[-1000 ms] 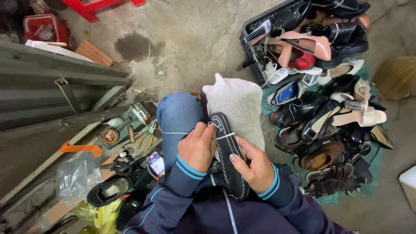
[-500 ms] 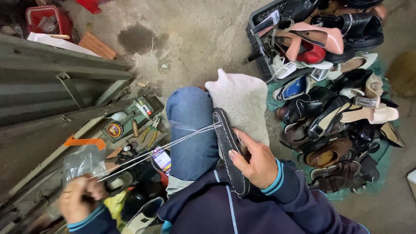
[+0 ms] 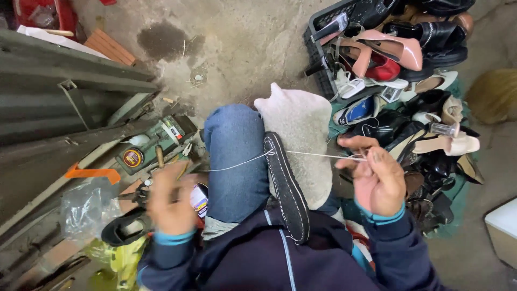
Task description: Hand-stitching a shoe sole to the upper part of a shoe using a needle and thread.
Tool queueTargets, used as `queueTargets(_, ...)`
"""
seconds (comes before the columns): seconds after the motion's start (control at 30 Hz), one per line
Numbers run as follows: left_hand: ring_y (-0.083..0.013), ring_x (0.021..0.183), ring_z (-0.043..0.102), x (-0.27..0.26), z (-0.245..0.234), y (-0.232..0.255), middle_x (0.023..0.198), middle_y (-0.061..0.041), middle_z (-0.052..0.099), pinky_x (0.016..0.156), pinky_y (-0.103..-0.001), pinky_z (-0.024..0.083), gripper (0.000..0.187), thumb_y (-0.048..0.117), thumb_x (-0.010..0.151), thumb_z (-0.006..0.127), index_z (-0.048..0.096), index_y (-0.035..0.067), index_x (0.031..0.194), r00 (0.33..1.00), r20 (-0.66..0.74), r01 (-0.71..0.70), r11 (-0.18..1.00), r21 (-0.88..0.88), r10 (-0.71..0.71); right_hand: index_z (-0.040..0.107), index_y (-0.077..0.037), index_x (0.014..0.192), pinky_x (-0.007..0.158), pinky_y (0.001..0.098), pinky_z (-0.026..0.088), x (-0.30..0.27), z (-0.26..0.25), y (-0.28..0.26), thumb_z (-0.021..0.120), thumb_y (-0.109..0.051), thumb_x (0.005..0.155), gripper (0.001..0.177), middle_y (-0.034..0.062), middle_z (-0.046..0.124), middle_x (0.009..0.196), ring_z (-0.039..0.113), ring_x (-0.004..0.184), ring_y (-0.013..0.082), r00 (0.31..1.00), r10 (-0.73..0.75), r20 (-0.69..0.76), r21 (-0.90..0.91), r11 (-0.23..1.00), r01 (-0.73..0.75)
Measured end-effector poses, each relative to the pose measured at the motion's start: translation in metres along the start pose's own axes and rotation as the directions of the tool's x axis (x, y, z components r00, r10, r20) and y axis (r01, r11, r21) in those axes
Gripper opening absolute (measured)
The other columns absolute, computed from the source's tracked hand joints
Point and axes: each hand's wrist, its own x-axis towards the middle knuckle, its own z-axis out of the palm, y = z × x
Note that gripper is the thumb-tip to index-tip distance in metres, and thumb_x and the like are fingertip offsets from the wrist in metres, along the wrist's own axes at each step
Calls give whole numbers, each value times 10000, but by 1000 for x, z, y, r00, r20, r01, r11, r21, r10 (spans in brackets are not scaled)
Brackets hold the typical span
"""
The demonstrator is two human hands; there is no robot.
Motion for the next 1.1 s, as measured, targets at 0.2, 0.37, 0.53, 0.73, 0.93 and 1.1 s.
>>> queueTargets(0.2,-289,1051,690,11,66,81,1213,-90,674,790,-409,583,456,176,970,688,577,95,1405,896,358,-265,963,-46,264,516,23,1017,499,315,574,-12,40,19,614,-164,932,228,281,631,1247,709,704,272,976,1,217,-122,992,26)
queueTargets(0.37,-237,734,751,4,81,74,825,20,759,596,-357,596,240,213,967,656,722,143,1187,878,415,-289,955,64,238,485,-14,1488,451,362,549,-24,48,24,820,-520,750,955,248,581,1394,685,672,243,937,201,286,-705,707,63)
queueTargets(0.53,-202,627,667,-9,93,63,695,77,638,501,-396,462,423,23,867,542,621,127,1269,833,444,-358,934,-23,330,605,-16,1325,721,316,585,-39,51,19,657,-552,873,703,86,738,1109,745,836,210,920,77,385,-798,528,290)
queueTargets(0.73,-190,634,683,-5,93,66,704,82,660,501,-382,463,381,63,883,563,614,141,1252,822,493,-331,944,4,286,708,-67,1157,615,311,542,-51,62,19,793,-487,813,550,14,712,842,623,587,154,959,-92,267,-881,379,282)
queueTargets(0.93,-265,1074,673,17,60,108,1271,-95,595,787,-376,560,538,149,937,692,519,109,1444,811,544,-135,974,-184,215,484,-2,1467,1105,363,451,-59,68,9,610,-307,893,663,177,608,1444,614,1330,304,953,145,264,-767,631,116)
queueTargets(1.1,-362,1256,585,23,38,103,1345,-239,534,1074,-406,475,313,58,1056,450,558,-18,1340,780,509,-213,919,-332,365,520,-17,1450,1023,342,497,-34,26,1,601,-318,909,625,110,661,1324,632,1167,211,922,339,185,-544,817,-192)
